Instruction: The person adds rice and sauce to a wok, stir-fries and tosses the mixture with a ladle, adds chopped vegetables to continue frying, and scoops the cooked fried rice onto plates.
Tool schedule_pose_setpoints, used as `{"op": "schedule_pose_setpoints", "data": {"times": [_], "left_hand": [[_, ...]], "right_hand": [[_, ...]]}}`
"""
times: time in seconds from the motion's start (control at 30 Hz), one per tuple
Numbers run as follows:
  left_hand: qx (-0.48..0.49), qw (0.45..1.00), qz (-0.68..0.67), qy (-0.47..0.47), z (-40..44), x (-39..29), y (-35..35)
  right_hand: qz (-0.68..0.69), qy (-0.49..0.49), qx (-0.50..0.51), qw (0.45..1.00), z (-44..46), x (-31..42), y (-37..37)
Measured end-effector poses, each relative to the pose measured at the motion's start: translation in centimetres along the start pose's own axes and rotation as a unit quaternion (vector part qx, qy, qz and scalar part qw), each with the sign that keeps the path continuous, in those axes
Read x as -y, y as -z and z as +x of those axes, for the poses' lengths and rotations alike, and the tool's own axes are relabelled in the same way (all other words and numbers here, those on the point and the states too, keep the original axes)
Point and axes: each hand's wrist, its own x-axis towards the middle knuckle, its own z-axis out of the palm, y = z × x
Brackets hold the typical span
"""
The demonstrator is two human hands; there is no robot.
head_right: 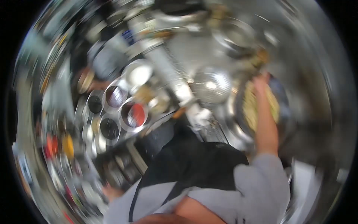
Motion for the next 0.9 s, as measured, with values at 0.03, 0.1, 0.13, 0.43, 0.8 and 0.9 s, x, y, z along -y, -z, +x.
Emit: {"op": "schedule_pose_setpoints", "data": {"times": [0.03,0.1,0.13,0.43,0.8,0.9], "left_hand": [[0.171,0.980,0.065,0.082,0.5,-0.1,1.2],[-0.295,0.939,0.173,0.014,0.0,-0.4,3.3],[0.011,0.983,0.077,0.166,0.0,-1.0,3.1],[0.077,0.966,-0.149,-0.197,6.7,-8.9,15.0],[0.129,0.671,-0.383,-0.621,7.7,-19.3,31.2],[0.325,0.705,-0.515,-0.363,1.2,-27.2,49.6]], "right_hand": [[0.092,-0.041,-0.004,0.995,-2.9,9.5,0.4],[0.173,-0.230,0.078,0.955,-3.7,17.1,0.3],[0.146,-0.267,0.101,0.947,-4.1,20.3,0.1],[-0.073,-0.059,-0.045,0.995,5.2,12.3,-16.7],[0.800,-0.364,0.007,0.477,12.2,24.4,-10.9],[0.872,-0.347,0.076,0.338,8.4,22.5,-1.4]]}}
